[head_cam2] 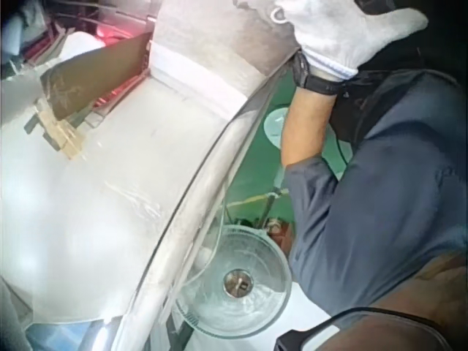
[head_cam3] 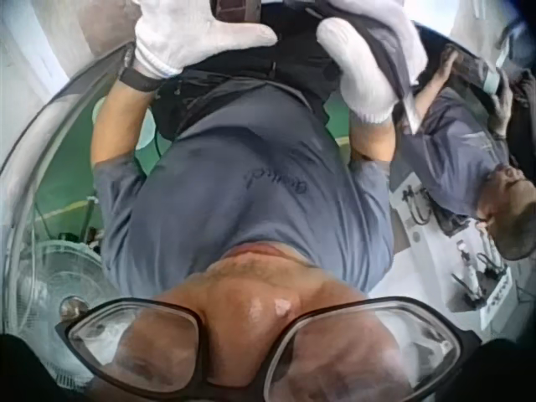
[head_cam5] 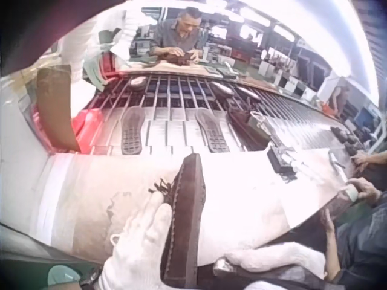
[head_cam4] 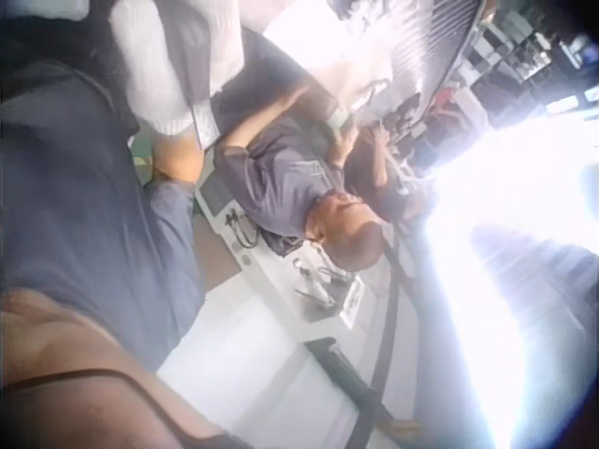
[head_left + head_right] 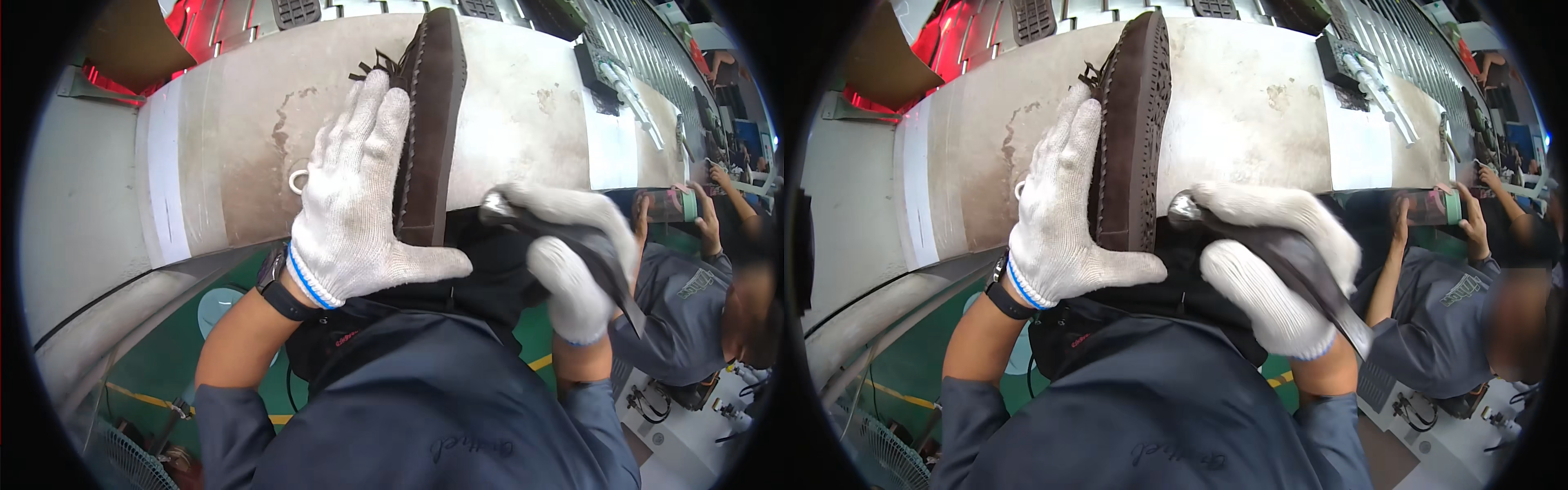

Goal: The person holds a shoe and uses a hammer to tap the edges of the sole and upper, rotating the object to process the entire circumference. They then place the finished shoe onto a moving conveyor belt and pick up another shoe to repeat the hammering process.

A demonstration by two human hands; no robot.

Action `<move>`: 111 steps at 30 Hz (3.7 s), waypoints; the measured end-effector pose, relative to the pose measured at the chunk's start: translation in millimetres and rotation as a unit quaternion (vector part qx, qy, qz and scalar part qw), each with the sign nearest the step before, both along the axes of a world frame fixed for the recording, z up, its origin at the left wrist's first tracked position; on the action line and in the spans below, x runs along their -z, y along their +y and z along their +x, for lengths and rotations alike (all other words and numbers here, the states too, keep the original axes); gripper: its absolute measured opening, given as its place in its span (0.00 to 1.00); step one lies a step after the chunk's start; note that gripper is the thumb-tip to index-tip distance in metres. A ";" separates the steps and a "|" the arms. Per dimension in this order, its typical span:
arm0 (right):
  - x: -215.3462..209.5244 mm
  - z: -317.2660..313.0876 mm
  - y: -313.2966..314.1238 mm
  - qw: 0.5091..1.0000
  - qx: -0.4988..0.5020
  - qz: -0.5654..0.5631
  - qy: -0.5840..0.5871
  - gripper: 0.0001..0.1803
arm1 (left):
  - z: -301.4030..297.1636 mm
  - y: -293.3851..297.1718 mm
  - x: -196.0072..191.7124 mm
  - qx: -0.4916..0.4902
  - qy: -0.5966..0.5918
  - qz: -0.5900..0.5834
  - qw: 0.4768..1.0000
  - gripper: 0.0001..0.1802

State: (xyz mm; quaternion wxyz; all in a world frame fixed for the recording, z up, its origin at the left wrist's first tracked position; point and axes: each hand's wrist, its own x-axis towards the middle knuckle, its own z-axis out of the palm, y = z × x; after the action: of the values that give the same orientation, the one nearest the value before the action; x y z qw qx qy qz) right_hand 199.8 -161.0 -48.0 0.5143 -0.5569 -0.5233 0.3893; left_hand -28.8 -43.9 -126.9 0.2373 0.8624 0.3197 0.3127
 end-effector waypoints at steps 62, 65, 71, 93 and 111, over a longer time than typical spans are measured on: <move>65.5 -17.1 -17.6 0.840 -0.179 -0.156 0.489 0.54 | 18.2 -28.5 -54.3 0.107 -0.624 -0.514 0.579 0.55; 83.8 -35.5 -33.1 0.720 -0.295 -0.204 0.594 0.58 | 4.5 -9.3 -33.7 0.167 -0.525 -0.505 0.664 0.46; 91.3 -54.2 -69.6 0.914 -0.150 -0.180 0.332 0.45 | -5.5 40.1 -15.6 -0.030 -0.429 -0.552 0.714 0.51; 104.8 -23.7 -67.9 0.917 0.034 0.213 -0.336 0.61 | -14.4 -47.8 -20.1 0.111 -0.352 -0.504 0.781 0.52; 107.5 -8.0 -87.2 0.924 -0.011 0.161 -0.348 0.67 | 5.2 -44.4 -19.4 0.211 -0.328 -0.566 0.727 0.32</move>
State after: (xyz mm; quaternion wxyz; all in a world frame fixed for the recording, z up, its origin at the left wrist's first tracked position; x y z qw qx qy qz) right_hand 191.8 -248.2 -155.5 0.3785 -0.5616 -0.7305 0.0875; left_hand -23.6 -88.3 -107.5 0.8312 0.4572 0.1494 0.2789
